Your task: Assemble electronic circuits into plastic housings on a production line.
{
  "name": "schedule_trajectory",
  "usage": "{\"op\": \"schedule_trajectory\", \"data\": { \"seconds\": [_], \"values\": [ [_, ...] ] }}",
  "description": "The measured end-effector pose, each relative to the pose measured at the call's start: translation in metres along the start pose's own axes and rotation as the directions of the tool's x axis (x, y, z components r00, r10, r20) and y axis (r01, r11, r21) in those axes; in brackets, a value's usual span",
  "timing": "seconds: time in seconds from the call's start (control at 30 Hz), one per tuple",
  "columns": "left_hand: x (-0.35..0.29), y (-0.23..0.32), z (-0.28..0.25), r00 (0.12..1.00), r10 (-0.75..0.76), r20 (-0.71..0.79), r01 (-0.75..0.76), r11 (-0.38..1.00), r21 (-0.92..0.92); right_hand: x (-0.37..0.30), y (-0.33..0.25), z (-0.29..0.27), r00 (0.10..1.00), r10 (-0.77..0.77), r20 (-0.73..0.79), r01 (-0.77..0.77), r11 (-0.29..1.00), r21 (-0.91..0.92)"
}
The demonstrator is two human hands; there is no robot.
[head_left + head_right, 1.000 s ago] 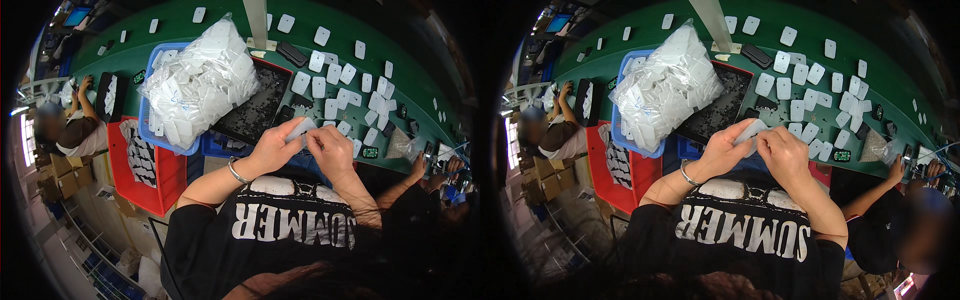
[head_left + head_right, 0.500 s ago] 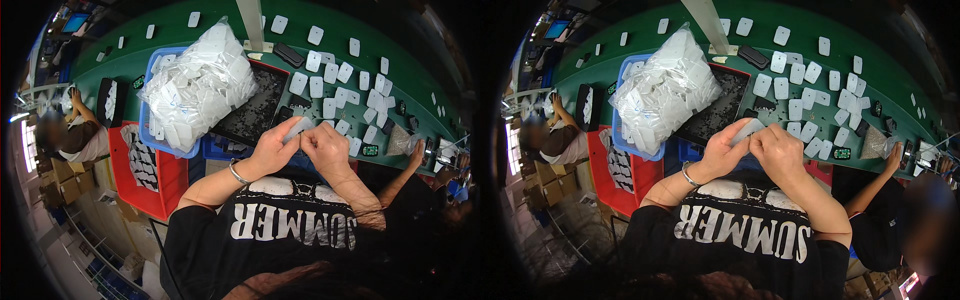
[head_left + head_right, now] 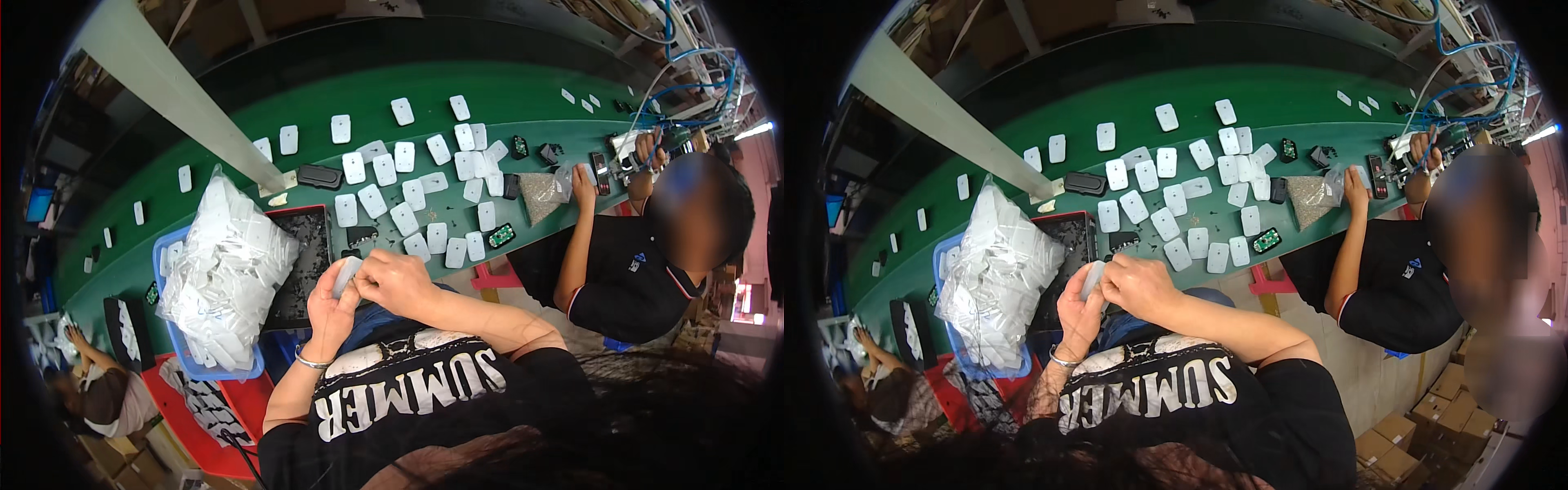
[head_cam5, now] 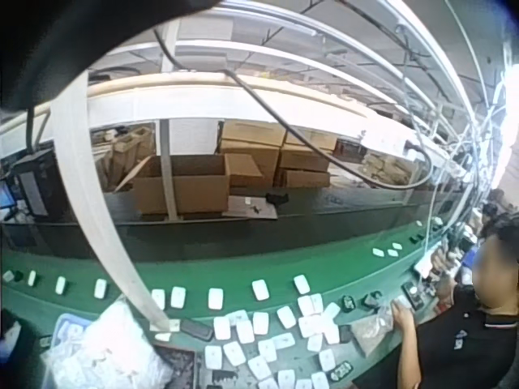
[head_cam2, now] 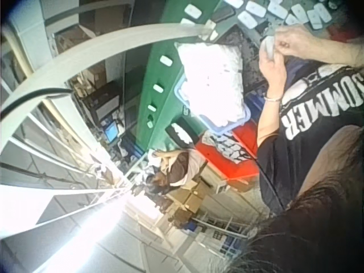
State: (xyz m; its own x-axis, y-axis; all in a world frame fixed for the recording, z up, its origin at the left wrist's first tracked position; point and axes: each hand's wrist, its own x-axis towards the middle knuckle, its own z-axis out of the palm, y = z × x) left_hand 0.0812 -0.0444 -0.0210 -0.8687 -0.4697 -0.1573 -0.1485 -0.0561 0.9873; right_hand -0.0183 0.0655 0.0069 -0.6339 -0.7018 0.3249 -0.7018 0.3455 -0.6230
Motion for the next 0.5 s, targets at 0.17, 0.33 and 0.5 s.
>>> {"op": "schedule_trajectory", "data": {
  "seconds": [0.17,0.33,0.5],
  "values": [
    [0.000,-0.004,0.004,0.998,-0.045,0.034,0.048,0.993,-0.112,-0.001,0.004,-0.003,1.000,0.007,0.018,-0.006,1.000,-0.004],
    [0.000,-0.002,0.010,0.996,-0.076,0.046,0.082,0.985,-0.153,-0.006,0.010,-0.001,1.000,0.021,0.015,-0.021,1.000,0.021],
    [0.002,-0.006,0.013,0.998,-0.058,0.010,0.058,0.998,-0.031,-0.011,0.013,0.001,0.999,0.038,-0.031,-0.037,0.999,0.030]
  ]
}}
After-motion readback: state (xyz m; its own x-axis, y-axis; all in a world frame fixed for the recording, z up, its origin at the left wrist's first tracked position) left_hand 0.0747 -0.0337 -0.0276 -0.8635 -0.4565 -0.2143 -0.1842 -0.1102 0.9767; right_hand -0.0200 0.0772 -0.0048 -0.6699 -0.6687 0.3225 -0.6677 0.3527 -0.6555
